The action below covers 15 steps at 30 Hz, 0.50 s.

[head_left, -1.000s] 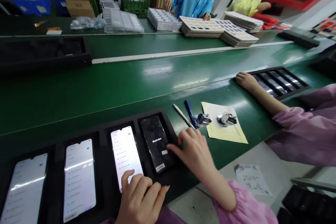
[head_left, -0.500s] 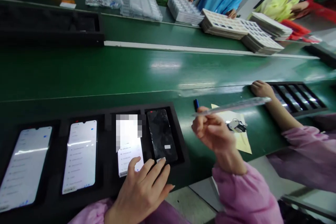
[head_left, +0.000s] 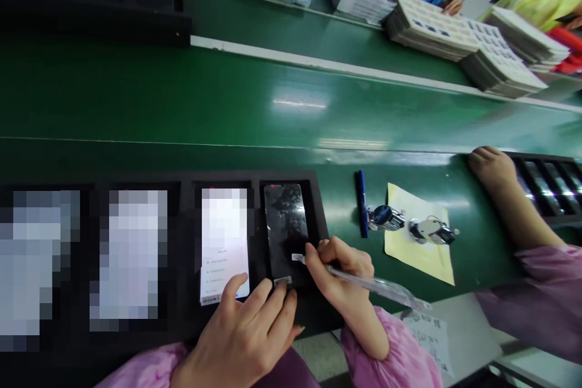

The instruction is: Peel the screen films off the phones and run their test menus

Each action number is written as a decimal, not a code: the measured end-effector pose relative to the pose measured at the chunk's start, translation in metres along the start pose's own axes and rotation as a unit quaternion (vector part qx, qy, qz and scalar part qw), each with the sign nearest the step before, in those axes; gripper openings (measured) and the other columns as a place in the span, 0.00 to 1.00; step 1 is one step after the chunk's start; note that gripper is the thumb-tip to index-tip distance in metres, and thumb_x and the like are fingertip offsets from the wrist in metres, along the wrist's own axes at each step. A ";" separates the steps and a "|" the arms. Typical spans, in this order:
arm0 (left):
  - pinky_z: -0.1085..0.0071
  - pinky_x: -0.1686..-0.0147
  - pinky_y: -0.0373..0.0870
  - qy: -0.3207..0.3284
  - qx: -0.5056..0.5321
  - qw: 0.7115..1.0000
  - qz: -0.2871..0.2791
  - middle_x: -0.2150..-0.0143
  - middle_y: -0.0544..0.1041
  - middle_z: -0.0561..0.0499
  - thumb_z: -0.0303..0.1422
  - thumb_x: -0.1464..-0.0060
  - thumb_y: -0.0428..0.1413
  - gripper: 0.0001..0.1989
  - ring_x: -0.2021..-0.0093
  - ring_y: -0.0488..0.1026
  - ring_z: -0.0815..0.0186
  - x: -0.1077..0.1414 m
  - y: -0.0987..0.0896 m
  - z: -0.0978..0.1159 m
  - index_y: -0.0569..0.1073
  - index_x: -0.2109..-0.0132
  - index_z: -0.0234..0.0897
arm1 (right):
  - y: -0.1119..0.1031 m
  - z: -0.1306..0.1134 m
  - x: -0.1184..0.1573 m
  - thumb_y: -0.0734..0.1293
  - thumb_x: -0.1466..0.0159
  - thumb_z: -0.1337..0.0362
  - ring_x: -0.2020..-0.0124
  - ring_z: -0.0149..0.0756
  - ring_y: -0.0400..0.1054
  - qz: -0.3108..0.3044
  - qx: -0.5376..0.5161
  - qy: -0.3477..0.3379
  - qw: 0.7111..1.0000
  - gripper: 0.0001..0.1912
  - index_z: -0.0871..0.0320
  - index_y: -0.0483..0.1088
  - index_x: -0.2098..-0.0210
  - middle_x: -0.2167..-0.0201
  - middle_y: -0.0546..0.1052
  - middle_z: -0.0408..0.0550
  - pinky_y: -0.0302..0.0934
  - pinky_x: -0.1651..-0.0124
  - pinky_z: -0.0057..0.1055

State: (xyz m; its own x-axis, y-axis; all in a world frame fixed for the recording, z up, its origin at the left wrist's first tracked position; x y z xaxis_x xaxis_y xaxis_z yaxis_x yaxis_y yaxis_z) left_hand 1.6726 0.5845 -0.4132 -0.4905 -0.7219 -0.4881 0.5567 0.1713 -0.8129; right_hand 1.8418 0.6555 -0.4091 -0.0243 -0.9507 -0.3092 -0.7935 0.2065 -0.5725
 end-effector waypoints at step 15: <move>0.54 0.28 0.50 0.004 -0.006 1.000 0.005 0.51 0.85 0.50 0.38 0.33 0.62 0.13 0.48 0.72 0.63 0.001 0.002 0.002 0.82 0.49 0.34 | 0.000 -0.009 -0.002 0.67 0.34 0.71 0.86 0.22 0.50 -0.007 0.074 -0.053 0.996 0.23 0.54 0.51 0.78 0.84 0.56 0.33 0.47 0.80 0.26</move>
State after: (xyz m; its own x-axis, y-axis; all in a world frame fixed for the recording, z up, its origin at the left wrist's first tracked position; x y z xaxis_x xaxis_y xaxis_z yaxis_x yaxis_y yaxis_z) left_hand 1.6743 0.5823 -0.4148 -0.4904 -0.7140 -0.4997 0.5536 0.1876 -0.8114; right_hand 1.8360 0.6553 -0.4014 0.0565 -0.9255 -0.3744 -0.6954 0.2326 -0.6800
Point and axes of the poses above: each hand's wrist, its own x-axis away from the middle knuckle, its own y-axis out of the palm, z = x × y, the point moved 5 cm from there along -x, towards the middle knuckle
